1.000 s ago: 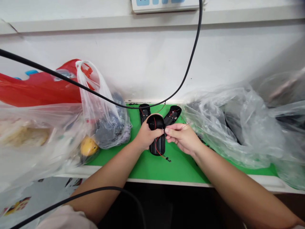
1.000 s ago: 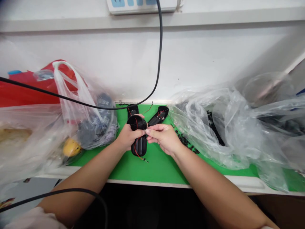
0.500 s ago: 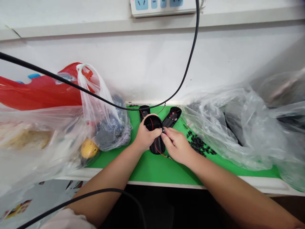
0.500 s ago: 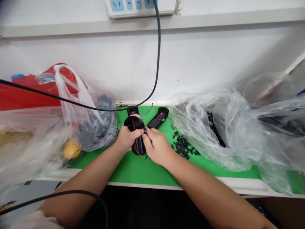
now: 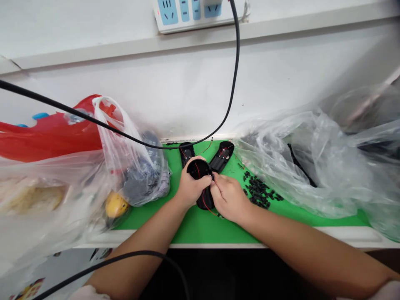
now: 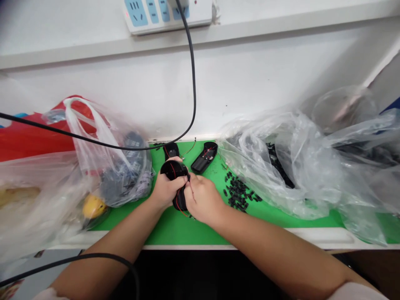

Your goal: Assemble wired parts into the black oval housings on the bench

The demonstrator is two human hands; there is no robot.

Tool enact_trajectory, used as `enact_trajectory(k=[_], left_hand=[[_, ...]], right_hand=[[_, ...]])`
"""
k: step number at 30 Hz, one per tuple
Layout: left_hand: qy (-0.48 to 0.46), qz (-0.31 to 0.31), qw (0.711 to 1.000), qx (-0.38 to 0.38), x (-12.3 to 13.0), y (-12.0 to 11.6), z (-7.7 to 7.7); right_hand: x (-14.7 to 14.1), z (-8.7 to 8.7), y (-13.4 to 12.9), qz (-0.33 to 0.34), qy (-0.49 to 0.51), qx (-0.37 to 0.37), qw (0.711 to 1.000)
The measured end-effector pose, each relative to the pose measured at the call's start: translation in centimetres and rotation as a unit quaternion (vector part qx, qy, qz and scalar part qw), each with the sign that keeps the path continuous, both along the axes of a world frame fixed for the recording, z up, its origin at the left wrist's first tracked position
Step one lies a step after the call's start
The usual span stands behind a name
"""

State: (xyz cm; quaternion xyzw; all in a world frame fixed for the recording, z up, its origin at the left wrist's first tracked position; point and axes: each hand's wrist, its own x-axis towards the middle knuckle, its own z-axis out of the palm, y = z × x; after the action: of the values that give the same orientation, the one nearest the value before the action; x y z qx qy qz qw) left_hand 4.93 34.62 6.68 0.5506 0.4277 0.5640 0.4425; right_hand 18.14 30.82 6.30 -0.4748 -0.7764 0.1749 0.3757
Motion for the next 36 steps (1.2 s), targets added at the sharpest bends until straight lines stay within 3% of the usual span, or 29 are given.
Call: enact_trajectory(k=[4,10,13,16,19,21,24,27,31,36], left_hand=[[-0.012,-0.022,0.999,-0.028,0.2,-0.6,-0.3],[-0.032,-0.007,0.997,-0.075,0.3,-0.5,-0.2],[-0.085,-0.021,0.988,-0.126,0.3,-0.3,0.3],[-0.129,-0.060,0.968,-0.207,0.3,-0.4,0.9],[-0.128,-0.140,0.940,-0.284,0.2,-0.6,1.1],[-0.125,-0.215,0.919,-0.307,0.1,-0.6,0.8],[-0.124,-0.274,0.898,-0.320,0.1,-0.4,0.2],[-0.130,-0.288,0.890,-0.330,0.0,-0.4,0.0],[-0.136,-0.321,0.882,-0.318,-0.3,-0.5,0.8],[0.018,-0.308,0.939,-0.153,-0.7,-0.2,1.4]], right_hand=[[0.0,-0.1,-0.4,-0.008,-0.044,0.005,0.999],[-0.2,-0.1,-0.1,-0.008,-0.080,-0.017,0.997],[0.3,0.3,0.8,0.008,-0.048,-0.034,0.998],[1.4,0.5,2.1,0.009,0.073,-0.061,0.995],[2.5,0.5,3.4,0.018,0.250,-0.099,0.963],[2.9,0.6,3.8,0.093,0.323,-0.150,0.930],[3.1,0.9,3.6,0.218,0.344,-0.249,0.878],[3.1,0.8,3.5,0.257,0.343,-0.292,0.855],[3.7,0.6,4.1,0.232,0.354,-0.249,0.871],[4.6,0.9,4.7,0.142,0.282,-0.111,0.942]])
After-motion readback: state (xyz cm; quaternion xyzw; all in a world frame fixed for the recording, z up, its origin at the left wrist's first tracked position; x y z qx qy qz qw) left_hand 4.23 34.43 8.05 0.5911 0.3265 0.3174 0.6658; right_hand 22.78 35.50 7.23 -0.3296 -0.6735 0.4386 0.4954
